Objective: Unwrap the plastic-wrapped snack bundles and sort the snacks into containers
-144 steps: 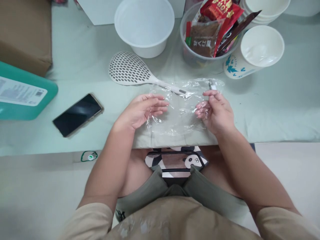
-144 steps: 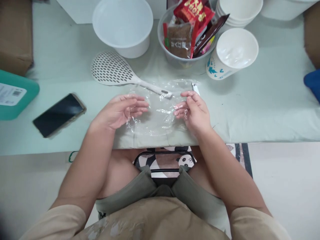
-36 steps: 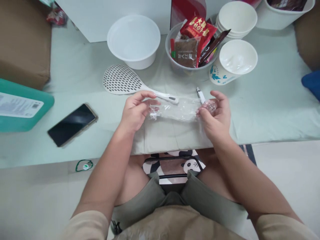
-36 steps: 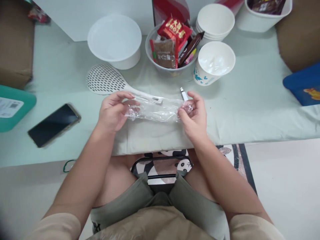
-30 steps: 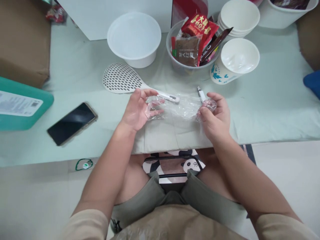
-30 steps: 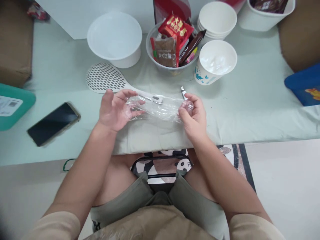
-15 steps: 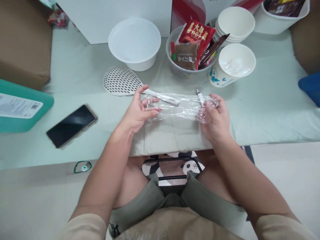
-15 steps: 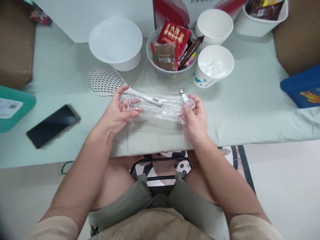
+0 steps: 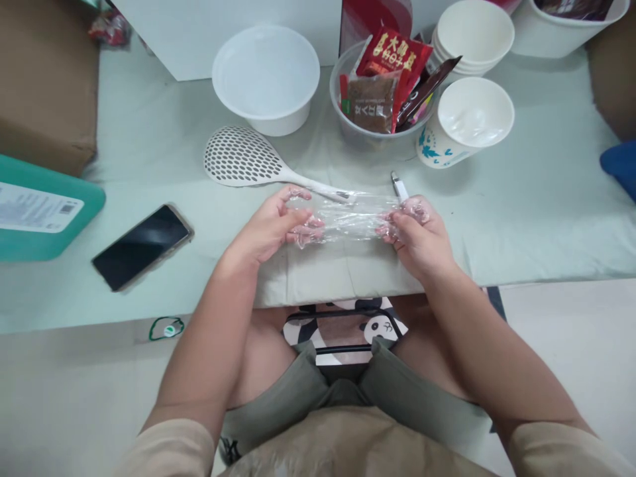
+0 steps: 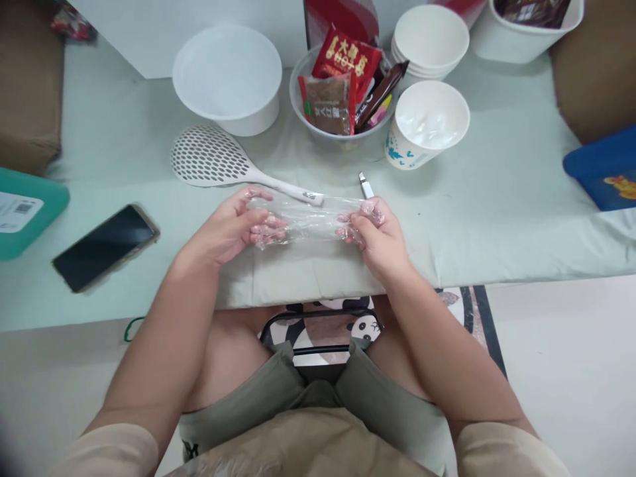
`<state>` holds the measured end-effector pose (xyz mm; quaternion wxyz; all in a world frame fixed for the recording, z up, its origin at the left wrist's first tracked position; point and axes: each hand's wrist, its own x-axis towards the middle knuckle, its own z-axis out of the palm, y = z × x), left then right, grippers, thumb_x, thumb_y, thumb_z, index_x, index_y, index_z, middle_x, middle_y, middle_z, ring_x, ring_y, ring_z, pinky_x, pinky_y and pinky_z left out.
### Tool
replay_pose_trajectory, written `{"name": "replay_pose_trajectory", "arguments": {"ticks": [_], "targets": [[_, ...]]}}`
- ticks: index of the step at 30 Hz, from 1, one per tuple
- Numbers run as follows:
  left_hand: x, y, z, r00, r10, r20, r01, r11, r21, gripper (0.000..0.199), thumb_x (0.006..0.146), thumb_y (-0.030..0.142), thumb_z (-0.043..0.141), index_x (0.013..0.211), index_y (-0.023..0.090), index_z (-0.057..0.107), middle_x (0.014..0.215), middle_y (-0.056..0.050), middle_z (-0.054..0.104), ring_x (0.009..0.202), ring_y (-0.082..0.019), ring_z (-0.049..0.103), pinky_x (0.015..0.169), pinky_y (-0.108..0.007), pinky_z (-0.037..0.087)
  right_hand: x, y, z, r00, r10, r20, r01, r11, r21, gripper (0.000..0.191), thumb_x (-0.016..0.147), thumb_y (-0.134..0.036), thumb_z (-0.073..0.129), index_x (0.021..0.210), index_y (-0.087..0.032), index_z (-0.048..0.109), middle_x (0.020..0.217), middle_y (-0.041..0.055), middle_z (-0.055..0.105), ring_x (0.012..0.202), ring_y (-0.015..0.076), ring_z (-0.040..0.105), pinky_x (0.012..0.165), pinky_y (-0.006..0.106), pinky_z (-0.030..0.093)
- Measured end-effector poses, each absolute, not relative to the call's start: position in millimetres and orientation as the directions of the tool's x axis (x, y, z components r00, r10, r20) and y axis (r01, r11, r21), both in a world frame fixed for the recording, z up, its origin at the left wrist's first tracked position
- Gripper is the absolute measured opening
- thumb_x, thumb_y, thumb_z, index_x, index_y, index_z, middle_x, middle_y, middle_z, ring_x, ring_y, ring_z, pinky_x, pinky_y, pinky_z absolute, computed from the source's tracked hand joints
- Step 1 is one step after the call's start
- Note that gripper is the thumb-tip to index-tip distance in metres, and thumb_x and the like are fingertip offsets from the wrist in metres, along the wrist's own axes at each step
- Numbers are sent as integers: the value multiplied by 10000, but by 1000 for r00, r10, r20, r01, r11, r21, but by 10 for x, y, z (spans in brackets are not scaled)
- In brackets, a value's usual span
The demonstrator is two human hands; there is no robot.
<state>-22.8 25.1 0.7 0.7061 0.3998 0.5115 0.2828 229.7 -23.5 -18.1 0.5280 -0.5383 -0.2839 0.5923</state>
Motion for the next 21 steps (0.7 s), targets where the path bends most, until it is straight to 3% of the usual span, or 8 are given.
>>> {"name": "replay_pose_trajectory", "arguments": {"ticks": [3, 6, 8, 11, 14, 18, 21], "targets": [[-238, 263, -23, 354, 806, -474, 50, 490, 870, 381, 731, 252, 833, 1015, 202, 585, 701, -1, 729, 575, -150, 711, 476, -196, 474, 2292, -239, -151, 117, 906, -406, -284, -361, -888, 524, 634, -436, 898, 905, -272, 480, 701, -58, 712, 518, 110, 632, 454, 207, 408], [-242, 277, -54, 325, 835, -444, -24, 477, 879, 416, 718, 294, 852, 1027, 213, 584, 747, 7, 729, 608, -148, 726, 504, -206, 500, 2284, -241, -134, 55, 883, -466, -231, -443, -866, 612, 571, -454, 938, 1023, -251, 580, 670, -55, 702, 490, 100, 610, 450, 210, 415], [-247, 285, -73, 320, 829, -459, -54, 499, 865, 577, 673, 301, 894, 1129, 245, 544, 794, 5, 749, 636, -176, 749, 505, -221, 512, 2285, -238, -142, 55, 886, -461, -206, -442, -873, 579, 555, -434, 947, 994, -216, 639, 646, -62, 668, 495, 83, 598, 471, 208, 443], [-276, 298, -99, 354, 816, -457, -19, 495, 869, 735, 591, 213, 933, 1184, 260, 502, 697, 43, 711, 511, -145, 671, 457, -214, 470, 2302, -229, -169, 95, 903, -419, -190, -397, -898, 466, 566, -400, 940, 894, -192, 682, 663, -55, 660, 510, 64, 586, 499, 203, 473], [-341, 320, -108, 349, 840, -415, 12, 439, 898, 702, 562, 155, 921, 1137, 243, 528, 625, 72, 664, 441, -96, 577, 433, -197, 433, 2339, -224, -179, 120, 921, -371, -133, -355, -925, 398, 610, -434, 929, 816, -182, 700, 688, -34, 680, 488, 48, 558, 461, 193, 433], [-420, 348, -99, 303, 873, -382, 23, 394, 919, 648, 566, 147, 905, 1122, 213, 579, 694, 43, 703, 554, -106, 658, 514, -192, 503, 2381, -232, -165, 82, 951, -300, -14, -300, -954, 478, 670, -600, 893, 818, -186, 705, 682, -7, 713, 460, 63, 575, 420, 197, 387], [-408, 338, -87, 279, 895, -347, -11, 365, 931, 603, 562, 148, 918, 1085, 199, 623, 737, 34, 714, 652, -114, 702, 601, -199, 559, 2384, -242, -157, 65, 945, -319, -45, -317, -947, 574, 646, -708, 867, 862, -209, 685, 593, -28, 677, 428, 83, 573, 392, 194, 366]]}}
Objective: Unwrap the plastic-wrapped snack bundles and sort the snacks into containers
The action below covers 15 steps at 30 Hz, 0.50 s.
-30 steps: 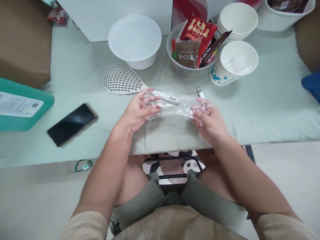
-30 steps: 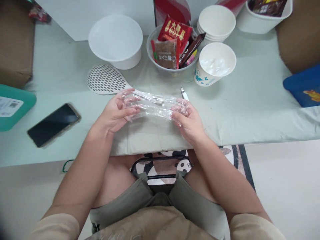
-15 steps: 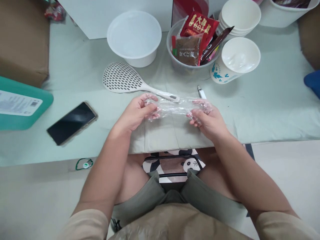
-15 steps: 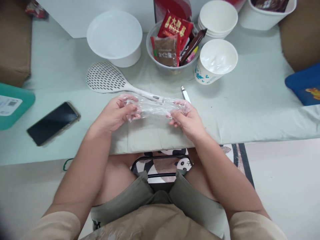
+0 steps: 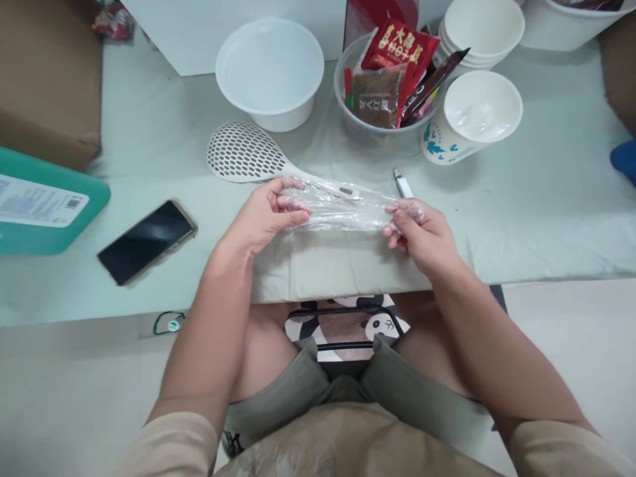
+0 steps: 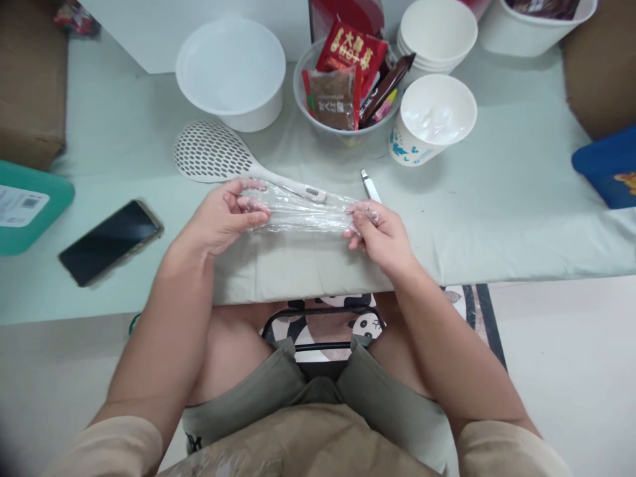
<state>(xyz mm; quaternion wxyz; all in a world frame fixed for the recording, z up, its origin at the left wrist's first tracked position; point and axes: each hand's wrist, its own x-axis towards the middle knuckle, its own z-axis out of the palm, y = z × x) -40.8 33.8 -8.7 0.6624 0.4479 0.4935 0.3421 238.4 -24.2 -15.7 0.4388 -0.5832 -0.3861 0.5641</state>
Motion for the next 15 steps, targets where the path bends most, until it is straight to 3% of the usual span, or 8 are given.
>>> {"name": "replay_pose_trajectory", "arguments": {"ticks": [4, 8, 11, 15], "targets": [[-314, 283, -42, 325, 872, -367, -73, 410, 909, 578, 617, 248, 940, 1094, 207, 616, 850, -4, 761, 726, -139, 747, 646, -221, 604, 2376, -246, -149, 34, 941, -337, -148, -329, -933, 550, 664, -661, 874, 941, -235, 665, 537, -66, 633, 414, 90, 566, 379, 188, 364], [-256, 251, 18, 386, 810, -442, 36, 466, 884, 466, 744, 266, 839, 1132, 188, 593, 730, 6, 738, 553, -105, 694, 496, -168, 517, 2386, -243, -131, 19, 943, -334, -198, -324, -925, 503, 702, -575, 871, 1028, -262, 650, 546, -84, 641, 411, 89, 562, 381, 186, 376], [-260, 255, 46, 367, 829, -423, -10, 458, 889, 325, 778, 227, 712, 1082, 193, 600, 663, 25, 722, 473, -88, 650, 444, -151, 469, 2387, -243, -110, 18, 945, -326, -258, -311, -915, 448, 691, -526, 883, 954, -261, 636, 531, -92, 628, 395, 77, 542, 380, 176, 376], [-265, 247, 45, 403, 819, -409, -86, 478, 874, 478, 730, 245, 689, 1194, 228, 576, 677, 19, 758, 502, -150, 708, 446, -189, 507, 2367, -252, -83, -12, 943, -333, -279, -323, -904, 413, 682, -501, 880, 820, -243, 588, 502, -84, 591, 392, 72, 529, 388, 177, 378]]}}
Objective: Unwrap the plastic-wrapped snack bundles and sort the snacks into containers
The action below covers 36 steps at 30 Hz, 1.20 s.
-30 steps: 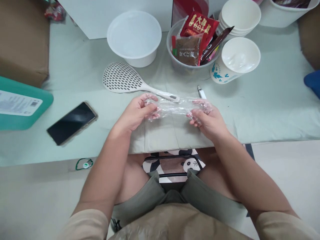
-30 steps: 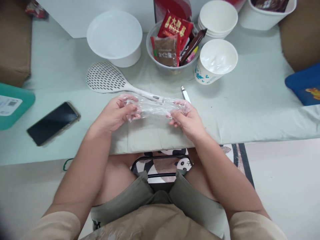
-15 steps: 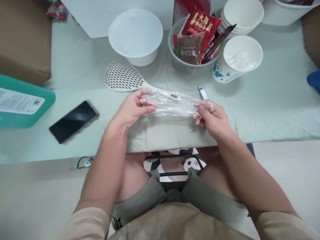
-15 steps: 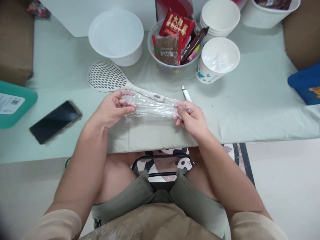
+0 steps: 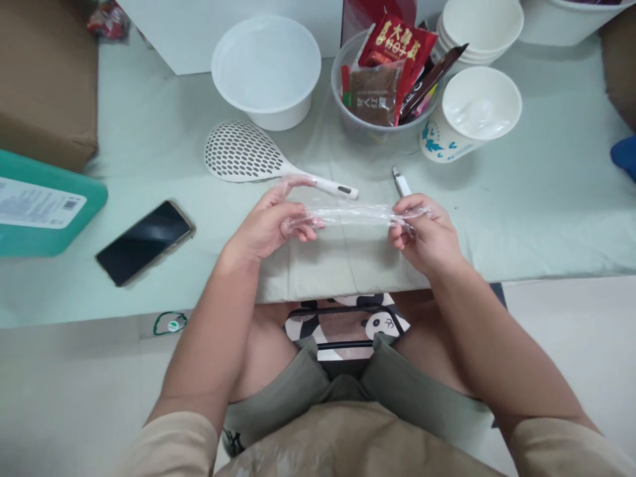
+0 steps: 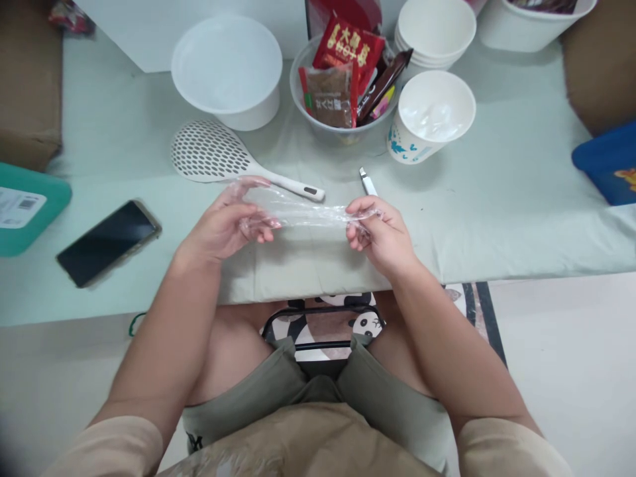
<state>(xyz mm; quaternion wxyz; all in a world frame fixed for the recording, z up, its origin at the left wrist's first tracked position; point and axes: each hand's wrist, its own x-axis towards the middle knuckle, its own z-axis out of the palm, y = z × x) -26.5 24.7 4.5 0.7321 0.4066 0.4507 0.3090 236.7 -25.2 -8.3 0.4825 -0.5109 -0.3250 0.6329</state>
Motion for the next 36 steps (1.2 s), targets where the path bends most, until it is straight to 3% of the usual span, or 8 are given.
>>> {"name": "replay_pose_trajectory", "arguments": {"ticks": [5, 12, 15, 19, 25, 30, 32, 36], "targets": [[-238, 236, 4, 288, 915, -284, -201, 348, 916, 197, 691, 322, 757, 802, 222, 628, 505, 45, 627, 405, -130, 624, 369, -197, 437, 2361, -260, -58, -38, 935, -354, -241, -352, -904, 358, 696, -473, 820, 796, -246, 561, 512, -63, 568, 406, 82, 508, 404, 212, 382], [-233, 290, -29, 313, 918, -243, -236, 323, 916, 482, 745, 670, 639, 621, 210, 713, 557, -35, 651, 505, -147, 642, 497, -285, 542, 2410, -254, -96, -43, 970, -240, -184, -244, -952, 488, 749, -746, 588, 749, -260, 548, 588, -9, 571, 447, 134, 527, 447, 304, 424], [-213, 292, -89, 209, 959, -193, -118, 221, 968, 314, 722, 480, 786, 620, 202, 680, 588, -2, 647, 569, -117, 636, 574, -247, 541, 2405, -291, -157, 6, 988, -152, -38, -151, -988, 608, 816, -838, 496, 741, -245, 606, 653, 26, 605, 535, 152, 581, 513, 320, 464], [-176, 280, -151, 157, 976, -150, -17, 155, 988, 223, 627, 130, 796, 793, 208, 669, 744, 30, 697, 690, -112, 675, 697, -245, 568, 2366, -309, -198, 149, 983, -106, 169, -131, -977, 268, 833, -484, 744, 804, -242, 632, 676, -4, 628, 568, 139, 586, 569, 303, 483], [-203, 297, -162, 83, 990, -111, 24, 109, 994, 300, 722, 176, 736, 996, 259, 649, 753, 34, 677, 671, -128, 647, 698, -280, 564, 2360, -253, -190, 174, 968, -179, 57, -192, -980, 361, 763, -286, 786, 1081, -282, 616, 750, -35, 625, 556, 128, 596, 552, 291, 508], [-241, 288, -169, 94, 996, 3, 166, -19, 986, 84, 751, 195, 711, 832, 219, 707, 789, -1, 670, 693, -117, 579, 668, -261, 493, 2392, -270, -210, 164, 977, -133, 24, -139, -990, 165, 897, -307, 673, 1046, -295, 606, 715, -51, 576, 546, 99, 567, 548, 251, 491], [-243, 281, -165, 107, 994, 3, 195, -23, 981, 109, 729, 187, 729, 835, 208, 716, 802, -8, 667, 678, -115, 547, 626, -259, 452, 2405, -276, -223, 143, 982, -126, 61, -136, -989, 70, 932, -304, 607, 994, -282, 632, 696, -36, 560, 568, 113, 574, 577, 268, 509], [-234, 274, -154, 156, 987, -35, 243, -4, 970, 228, 720, 177, 743, 945, 214, 733, 772, 7, 629, 659, -122, 522, 617, -261, 424, 2436, -275, -266, 56, 998, -7, 352, -26, -936, 301, 942, -288, 559, 1222, -296, 667, 828, 24, 627, 705, 172, 611, 757, 365, 577]]}}
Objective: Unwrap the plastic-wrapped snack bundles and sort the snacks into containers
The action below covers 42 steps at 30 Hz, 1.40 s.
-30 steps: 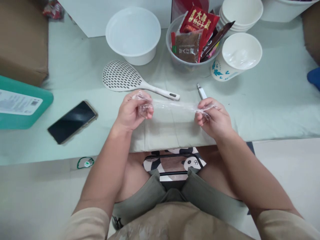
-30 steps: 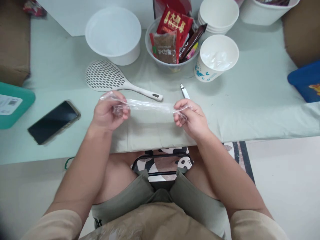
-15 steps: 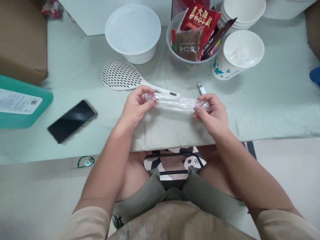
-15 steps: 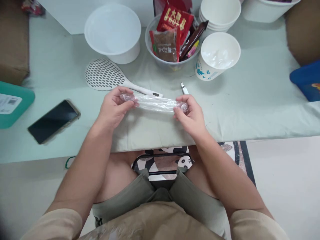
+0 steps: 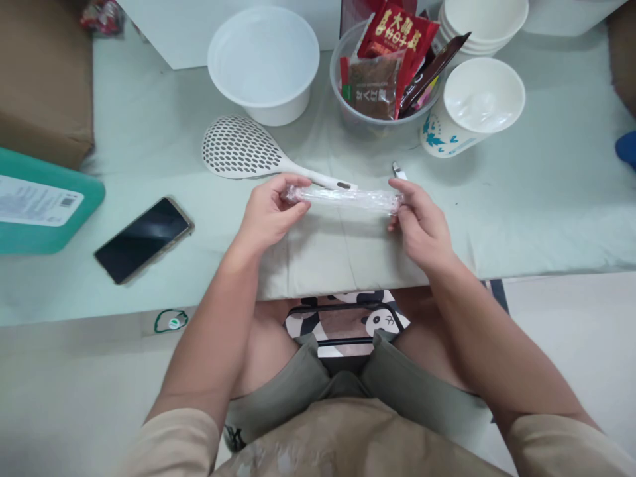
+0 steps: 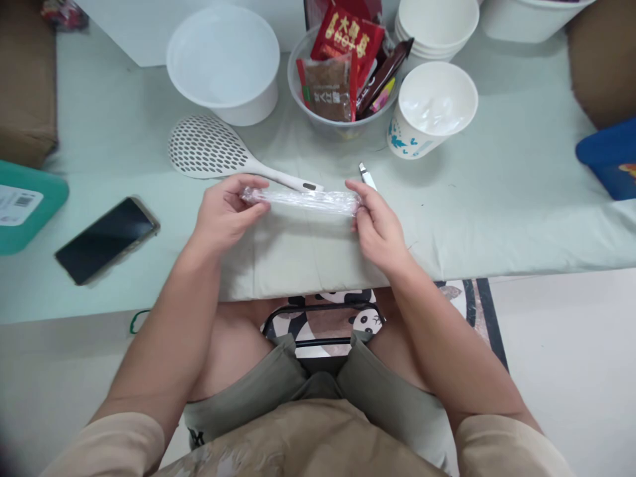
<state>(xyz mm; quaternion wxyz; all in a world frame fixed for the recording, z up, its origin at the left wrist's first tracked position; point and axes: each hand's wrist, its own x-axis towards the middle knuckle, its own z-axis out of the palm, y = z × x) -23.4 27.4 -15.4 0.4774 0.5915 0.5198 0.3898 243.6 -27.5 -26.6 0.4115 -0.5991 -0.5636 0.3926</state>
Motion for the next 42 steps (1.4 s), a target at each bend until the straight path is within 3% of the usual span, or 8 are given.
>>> {"name": "replay_pose_trajectory", "arguments": {"ticks": [4, 10, 20, 27, 31, 35, 38, 42], "targets": [[-250, 284, -160, 171, 983, 62, 367, -123, 922, 125, 754, 197, 772, 875, 223, 753, 857, -20, 614, 764, -155, 560, 712, -293, 478, 2444, -272, -344, -69, 986, 149, 618, 159, -770, 449, 888, -282, 594, 1332, -248, 652, 926, 60, 603, 776, 207, 592, 793, 412, 569], [-286, 293, -207, 188, 976, 111, 197, -148, 969, 100, 755, 275, 804, 747, 210, 729, 980, -54, 680, 939, -176, 654, 896, -325, 553, 2418, -278, -343, -92, 952, 291, 662, 277, -697, 252, 929, -398, 612, 795, -209, 711, 1006, 111, 591, 916, 238, 610, 825, 415, 535], [-209, 292, -115, 99, 985, -140, -110, 151, 982, 222, 747, 299, 837, 783, 213, 635, 623, 41, 618, 546, -95, 615, 544, -231, 530, 2484, -283, -81, -405, 895, -187, 185, -120, -975, 628, 903, -669, 643, 484, -201, 624, 655, 55, 661, 637, 149, 577, 678, 317, 484], [-129, 230, -97, 286, 951, -118, 146, 79, 986, 155, 690, 223, 782, 717, 197, 632, 619, 16, 638, 569, -99, 559, 533, -228, 430, 2405, -295, -86, -334, 933, -134, -265, -229, -937, 505, 817, -781, 657, 985, -318, 772, 678, -23, 536, 533, 118, 448, 574, 313, 445], [-43, 157, -69, 327, 942, -69, 181, 9, 983, 169, 680, 274, 808, 697, 193, 661, 652, 4, 658, 586, -102, 526, 540, -241, 402, 2323, -247, -112, -30, 983, -182, -150, -184, -971, 572, 870, -772, 567, 1268, -374, 671, 703, -32, 482, 532, 132, 403, 572, 312, 421], [11, 128, -77, 262, 964, 48, 112, -80, 990, 204, 729, 338, 845, 715, 198, 697, 718, -12, 694, 653, -118, 584, 592, -255, 463, 2321, -252, -142, 103, 993, 65, 365, 23, -931, 394, 961, -606, 558, 888, -252, 715, 711, 30, 578, 649, 176, 516, 692, 345, 444], [15, 146, -128, 177, 974, 141, 82, -157, 984, 256, 788, 433, 851, 766, 208, 729, 728, -9, 697, 651, -109, 602, 602, -251, 486, 2361, -271, -127, -72, 984, 161, 605, 171, -778, 481, 964, -481, 571, 567, -215, 514, 588, 27, 509, 600, 151, 468, 666, 329, 396], [13, 178, -216, 176, 964, 197, 78, -213, 974, 377, 769, 564, 857, 802, 204, 749, 732, -11, 712, 630, -100, 611, 565, -230, 484, 2400, -308, -70, -474, 874, -107, 378, 92, -921, 506, 974, -557, 545, 665, -182, 687, 555, 1, 505, 544, 119, 431, 556, 292, 312]]}}
